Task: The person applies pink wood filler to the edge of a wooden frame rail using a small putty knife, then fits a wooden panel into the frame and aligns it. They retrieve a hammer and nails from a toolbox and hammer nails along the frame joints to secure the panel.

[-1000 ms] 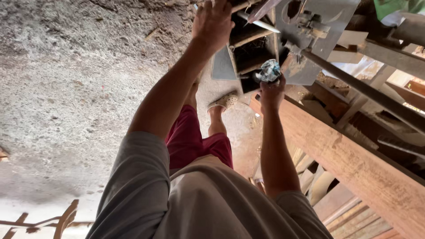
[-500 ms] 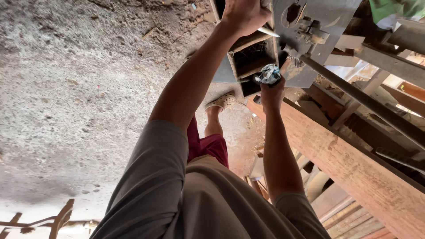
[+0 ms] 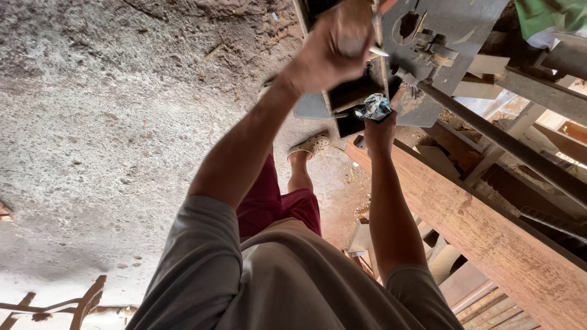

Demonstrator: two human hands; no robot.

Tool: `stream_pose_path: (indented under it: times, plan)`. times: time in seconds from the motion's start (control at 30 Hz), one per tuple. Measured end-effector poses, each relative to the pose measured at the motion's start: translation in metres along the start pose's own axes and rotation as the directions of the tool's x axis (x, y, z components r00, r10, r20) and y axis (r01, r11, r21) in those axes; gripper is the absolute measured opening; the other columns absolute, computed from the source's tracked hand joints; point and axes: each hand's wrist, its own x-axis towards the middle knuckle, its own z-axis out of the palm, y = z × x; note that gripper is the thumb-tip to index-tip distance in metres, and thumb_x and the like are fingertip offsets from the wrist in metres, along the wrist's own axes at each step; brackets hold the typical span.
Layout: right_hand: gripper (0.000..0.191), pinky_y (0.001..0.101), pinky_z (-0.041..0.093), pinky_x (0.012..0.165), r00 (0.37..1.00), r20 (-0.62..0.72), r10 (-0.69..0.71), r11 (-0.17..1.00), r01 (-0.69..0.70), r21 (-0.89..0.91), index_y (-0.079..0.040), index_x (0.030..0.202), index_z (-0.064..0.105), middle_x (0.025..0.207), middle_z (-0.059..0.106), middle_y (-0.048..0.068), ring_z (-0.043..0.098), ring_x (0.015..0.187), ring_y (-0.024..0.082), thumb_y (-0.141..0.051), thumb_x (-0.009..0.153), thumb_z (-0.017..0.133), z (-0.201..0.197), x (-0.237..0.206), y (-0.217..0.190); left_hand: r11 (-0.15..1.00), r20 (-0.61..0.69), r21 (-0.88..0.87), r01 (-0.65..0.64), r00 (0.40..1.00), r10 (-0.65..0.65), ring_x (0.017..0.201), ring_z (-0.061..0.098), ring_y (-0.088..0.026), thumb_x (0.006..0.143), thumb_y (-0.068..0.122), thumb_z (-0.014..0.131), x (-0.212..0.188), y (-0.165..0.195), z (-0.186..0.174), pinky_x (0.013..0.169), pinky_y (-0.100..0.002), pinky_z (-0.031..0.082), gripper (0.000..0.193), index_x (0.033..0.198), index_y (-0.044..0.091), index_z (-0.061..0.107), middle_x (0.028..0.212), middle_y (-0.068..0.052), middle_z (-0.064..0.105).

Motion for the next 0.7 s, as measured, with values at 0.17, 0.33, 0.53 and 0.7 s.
stream_pose_path:
  times: [0.17,0.33,0.53,0.7]
  plan:
    - [0.051,0.0412,0.059,0.075,0.992,0.095,0.087,0.993,-0.094,0.071,0.000,0.125,0.044,0.114,0.065,0.018,0.069,0.099,0.028,-0.021,0.091,0.075,-0.001,-0.003,-0.004,0.931,0.276,0.237,0.277,0.900,-0.338,0.074,0.068,-0.019,0.081,0.007,0.075,-0.031,-0.009,0.048,0.070,-0.040,0.064,0.024,0.099,0.008,0.059,0.082,-0.007,0.063]
    - [0.049,0.0393,0.064,0.073,0.994,0.095,-0.047,0.992,0.036,0.120,0.002,0.126,0.045,0.115,0.066,0.019,0.071,0.098,0.027,-0.016,0.090,0.073,-0.002,-0.006,-0.006,0.956,0.132,0.281,0.082,0.984,-0.123,0.100,0.064,-0.022,0.078,0.003,0.079,-0.036,-0.033,0.061,0.088,-0.043,0.058,0.041,0.114,0.013,0.062,0.103,-0.005,0.067]
    - [0.049,0.0357,0.068,0.063,0.993,0.116,-0.001,0.993,-0.012,0.114,0.002,0.129,0.044,0.117,0.065,0.018,0.073,0.092,0.025,-0.017,0.092,0.071,-0.006,-0.012,-0.023,0.652,-0.172,0.754,0.080,0.982,0.078,0.104,0.060,-0.034,0.068,0.019,0.090,-0.029,-0.009,0.052,0.091,-0.046,0.056,0.085,0.139,-0.004,0.050,0.118,-0.019,0.060]
    - [0.052,0.0375,0.064,0.060,0.994,0.108,0.001,0.992,-0.014,0.122,0.000,0.131,0.044,0.118,0.065,0.017,0.073,0.090,0.025,-0.019,0.091,0.071,-0.013,-0.018,-0.040,0.524,-0.005,0.840,0.142,0.967,-0.254,0.104,0.064,-0.034,0.069,0.005,0.084,-0.002,0.033,0.015,0.080,-0.039,0.060,0.073,0.136,-0.001,0.057,0.125,-0.025,0.058]
